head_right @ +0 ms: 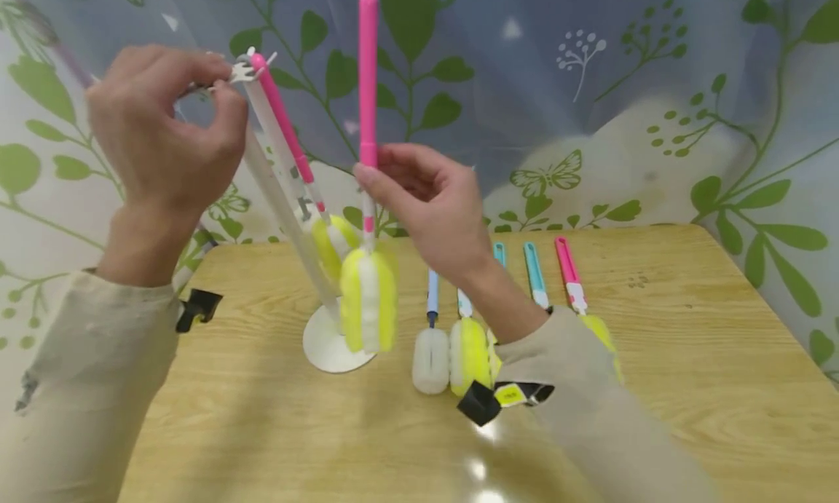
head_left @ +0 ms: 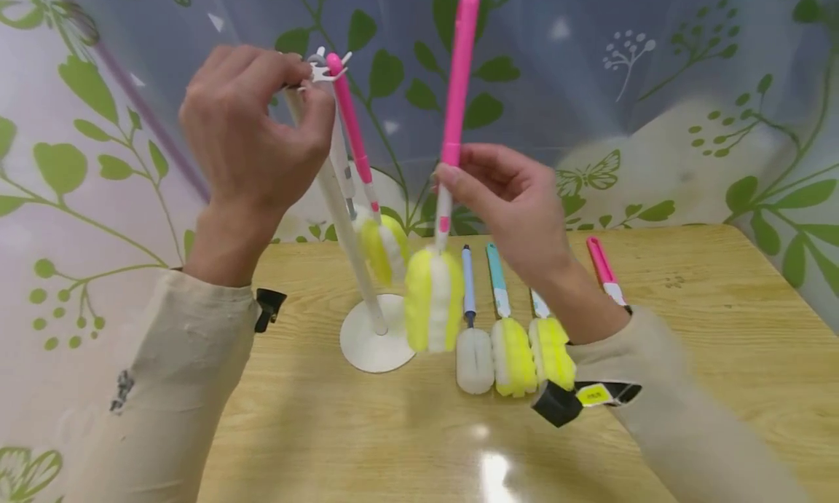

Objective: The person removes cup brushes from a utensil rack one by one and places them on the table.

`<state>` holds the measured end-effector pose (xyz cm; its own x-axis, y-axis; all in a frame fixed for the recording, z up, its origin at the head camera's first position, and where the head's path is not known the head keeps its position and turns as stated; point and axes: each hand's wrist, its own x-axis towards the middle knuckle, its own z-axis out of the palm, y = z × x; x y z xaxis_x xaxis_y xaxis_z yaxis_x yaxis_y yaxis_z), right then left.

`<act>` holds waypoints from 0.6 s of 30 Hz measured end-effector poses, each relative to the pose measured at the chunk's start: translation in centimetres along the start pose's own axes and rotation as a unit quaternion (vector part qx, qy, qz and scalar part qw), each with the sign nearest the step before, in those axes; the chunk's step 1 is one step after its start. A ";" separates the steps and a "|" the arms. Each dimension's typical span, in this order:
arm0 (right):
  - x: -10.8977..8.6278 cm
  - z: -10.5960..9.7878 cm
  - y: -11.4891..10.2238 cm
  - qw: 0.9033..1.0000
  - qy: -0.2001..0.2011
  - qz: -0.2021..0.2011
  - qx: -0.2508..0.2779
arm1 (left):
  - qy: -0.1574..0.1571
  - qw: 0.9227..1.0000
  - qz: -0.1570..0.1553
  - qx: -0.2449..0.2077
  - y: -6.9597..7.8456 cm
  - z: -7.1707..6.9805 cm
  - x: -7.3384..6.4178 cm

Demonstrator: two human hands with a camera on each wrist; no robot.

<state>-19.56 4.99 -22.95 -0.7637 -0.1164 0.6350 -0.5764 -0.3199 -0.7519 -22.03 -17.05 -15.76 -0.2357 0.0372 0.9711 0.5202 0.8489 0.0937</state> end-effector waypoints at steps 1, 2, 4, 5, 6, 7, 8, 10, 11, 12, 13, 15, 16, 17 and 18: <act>0.0 -1.0 -0.5 1.000 0.008 0.006 0.003 | 0.000 1.000 0.000 0.005 0.1 0.0 0.0; 0.0 -2.0 -0.9 1.000 0.019 0.004 -0.001 | 0.000 1.000 0.001 0.009 0.2 -0.1 -0.1; -0.1 -4.3 -1.8 0.999 0.045 0.011 0.000 | 0.002 1.000 0.005 0.019 0.3 -0.1 -0.1; -0.2 -5.5 -2.1 0.998 0.060 0.011 -0.005 | 0.004 1.000 0.010 0.024 0.3 -0.1 -0.1; -0.3 -6.8 -2.5 0.997 0.073 0.013 -0.003 | 0.006 1.000 0.012 0.028 0.4 -0.1 -0.1; -0.4 -8.2 -2.8 0.996 0.087 0.015 -0.005 | 0.008 0.999 0.014 0.032 0.4 0.0 -0.1; -0.6 -9.5 -3.0 0.995 0.098 0.011 -0.010 | 0.010 0.999 0.015 0.035 0.5 0.0 -0.1; -0.8 -12.3 -3.3 0.993 0.117 0.009 -0.029 | 0.015 0.999 0.019 0.038 0.5 0.0 -0.1; -1.0 -13.7 -3.4 0.991 0.126 0.012 -0.039 | 0.018 0.999 0.022 0.039 0.5 0.0 0.0; -1.2 -15.1 -3.4 0.990 0.134 0.014 -0.050 | 0.021 0.999 0.021 0.039 0.5 0.1 -0.1; -1.4 -16.4 -3.3 0.987 0.143 0.018 -0.069 | 0.023 0.999 0.024 0.039 0.5 0.1 -0.1; -1.9 -18.9 -3.1 0.978 0.160 0.039 -0.127 | 0.029 0.999 0.027 0.036 0.4 0.2 -0.1; -2.2 -20.0 -3.0 0.972 0.166 0.055 -0.159 | 0.032 0.998 0.028 0.034 0.4 0.3 -0.1; -2.6 -21.1 -2.9 0.963 0.172 0.073 -0.192 | 0.036 0.998 0.028 0.032 0.4 0.3 -0.2; -3.0 -22.1 -2.7 0.953 0.177 0.095 -0.226 | 0.039 0.998 0.028 0.030 0.3 0.4 -0.2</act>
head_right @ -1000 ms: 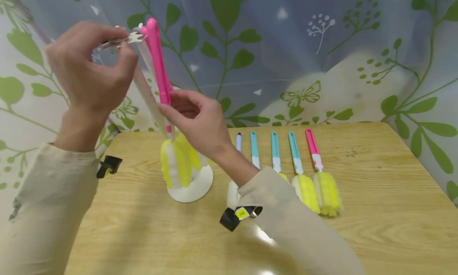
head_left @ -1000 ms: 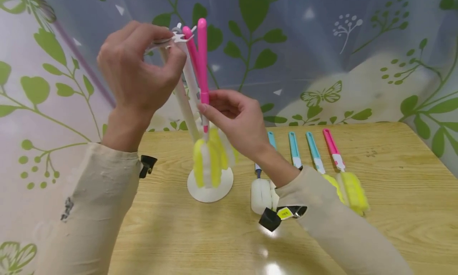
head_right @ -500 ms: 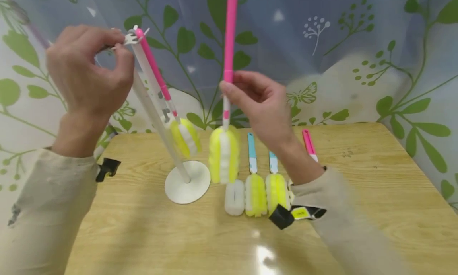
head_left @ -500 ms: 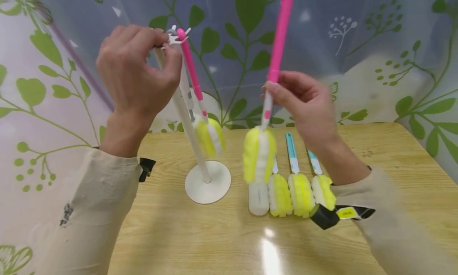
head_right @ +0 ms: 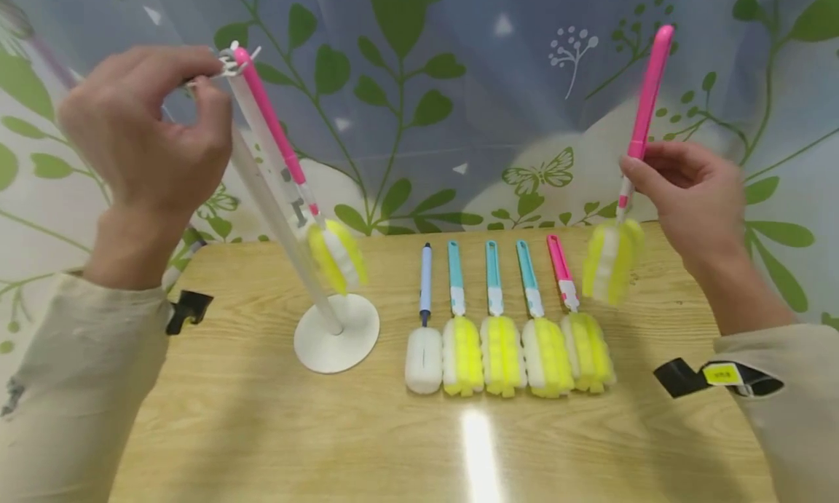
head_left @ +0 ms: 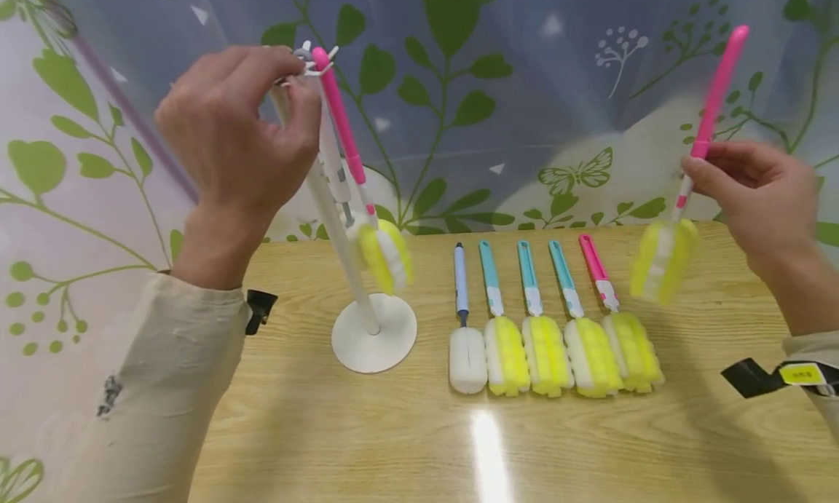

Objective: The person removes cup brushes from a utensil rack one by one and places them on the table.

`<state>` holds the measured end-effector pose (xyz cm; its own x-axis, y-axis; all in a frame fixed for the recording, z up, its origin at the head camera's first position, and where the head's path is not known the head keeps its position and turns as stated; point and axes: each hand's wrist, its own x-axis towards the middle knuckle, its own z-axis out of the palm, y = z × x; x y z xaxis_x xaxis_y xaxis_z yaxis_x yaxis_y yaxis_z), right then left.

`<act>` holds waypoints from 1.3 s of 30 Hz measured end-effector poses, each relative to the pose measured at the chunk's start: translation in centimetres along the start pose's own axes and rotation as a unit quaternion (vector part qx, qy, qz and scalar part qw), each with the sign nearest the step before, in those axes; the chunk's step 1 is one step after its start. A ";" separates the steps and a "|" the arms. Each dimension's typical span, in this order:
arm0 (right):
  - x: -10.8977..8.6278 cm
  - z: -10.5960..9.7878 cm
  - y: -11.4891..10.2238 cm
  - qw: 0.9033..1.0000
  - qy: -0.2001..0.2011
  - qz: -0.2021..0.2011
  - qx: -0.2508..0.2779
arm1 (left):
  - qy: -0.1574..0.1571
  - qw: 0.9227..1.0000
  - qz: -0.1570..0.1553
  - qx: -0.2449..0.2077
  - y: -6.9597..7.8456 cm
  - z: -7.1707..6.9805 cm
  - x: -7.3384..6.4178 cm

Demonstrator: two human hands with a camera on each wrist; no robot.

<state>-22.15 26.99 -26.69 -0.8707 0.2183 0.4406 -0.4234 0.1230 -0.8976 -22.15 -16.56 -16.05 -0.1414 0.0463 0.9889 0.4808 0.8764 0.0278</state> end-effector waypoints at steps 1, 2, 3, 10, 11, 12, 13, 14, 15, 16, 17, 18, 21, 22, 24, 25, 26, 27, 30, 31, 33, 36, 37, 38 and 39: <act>0.0 -0.7 0.6 0.999 0.001 0.018 -0.040 | 0.004 1.000 -0.001 -0.002 -0.1 0.0 -0.1; -0.1 -1.3 1.3 0.996 0.000 0.035 -0.082 | 0.008 1.000 -0.003 -0.004 -0.1 0.1 -0.1; -0.2 -1.9 1.9 0.992 -0.001 0.048 -0.118 | 0.012 1.000 -0.006 -0.006 -0.2 0.2 -0.2; -0.6 -3.9 5.4 0.955 -0.027 0.108 -0.274 | 0.037 0.999 -0.014 -0.008 -0.6 0.6 -0.6; -0.7 -4.0 5.8 0.949 -0.036 0.115 -0.292 | 0.039 0.999 -0.014 -0.007 -0.7 0.6 -0.6; -0.7 -4.1 6.1 0.943 -0.049 0.124 -0.306 | 0.041 0.999 -0.013 -0.005 -0.7 0.6 -0.6; -0.7 -4.2 6.4 0.935 -0.061 0.135 -0.321 | 0.042 0.999 -0.013 -0.003 -0.7 0.6 -0.6; -0.7 -4.3 6.7 0.929 -0.073 0.143 -0.333 | 0.043 0.999 -0.014 -0.001 -0.7 0.6 -0.6; -0.6 -4.4 7.1 0.922 -0.089 0.155 -0.343 | 0.043 0.999 -0.015 0.000 -0.8 0.6 -0.6; -0.6 -4.5 7.4 0.917 -0.106 0.166 -0.348 | 0.043 0.999 -0.015 0.001 -0.8 0.6 -0.6; -0.5 -4.7 7.8 0.911 -0.121 0.179 -0.351 | 0.042 0.999 -0.016 0.002 -0.8 0.5 -0.5; -0.5 -4.8 8.3 0.905 -0.138 0.189 -0.355 | 0.041 0.999 -0.016 0.003 -0.8 0.5 -0.5; -0.5 -5.0 9.7 0.891 -0.176 0.217 -0.357 | 0.034 0.999 -0.011 0.005 -0.7 0.5 -0.4; -0.6 -5.2 10.2 0.888 -0.185 0.225 -0.355 | 0.030 0.999 -0.010 0.006 -0.7 0.5 -0.3; -0.6 -5.4 11.1 0.881 -0.201 0.241 -0.354 | 0.023 1.000 -0.008 0.007 -0.6 0.5 -0.2; -0.6 -5.6 11.5 0.879 -0.210 0.250 -0.347 | 0.019 1.000 -0.009 0.008 -0.6 0.5 -0.2; -0.6 -5.7 11.9 0.877 -0.218 0.258 -0.340 | 0.015 1.000 -0.009 0.008 -0.5 0.5 -0.2; -0.5 -5.7 12.2 0.875 -0.228 0.266 -0.335 | 0.012 1.000 -0.011 0.008 -0.5 0.5 -0.2; -0.4 -5.7 13.0 0.863 -0.257 0.286 -0.327 | 0.008 1.000 -0.017 0.008 -0.5 0.5 -0.2; -0.3 -5.7 13.3 0.857 -0.270 0.291 -0.327 | 0.008 1.000 -0.017 0.007 -0.5 0.5 -0.2; -0.2 -5.5 13.7 0.847 -0.288 0.292 -0.338 | 0.008 1.000 -0.019 0.007 -0.5 0.4 -0.2; -0.2 -5.3 14.1 0.832 -0.310 0.286 -0.361 | 0.007 1.000 -0.018 0.006 -0.5 0.4 -0.3; -0.3 -5.2 14.1 0.828 -0.314 0.285 -0.368 | 0.006 1.000 -0.017 0.007 -0.5 0.4 -0.3; -0.3 -5.1 14.3 0.827 -0.317 0.286 -0.366 | 0.005 1.000 -0.016 0.008 -0.5 0.4 -0.3; -0.3 -5.1 14.4 0.826 -0.319 0.290 -0.363 | 0.004 1.000 -0.015 0.010 -0.5 0.4 -0.3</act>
<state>-26.70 33.60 -39.65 -0.9273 -0.0806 -0.3655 0.1718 0.7760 -0.6069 -22.71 -16.80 -16.39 -0.1493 0.0155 0.9887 0.4597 0.8863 0.0556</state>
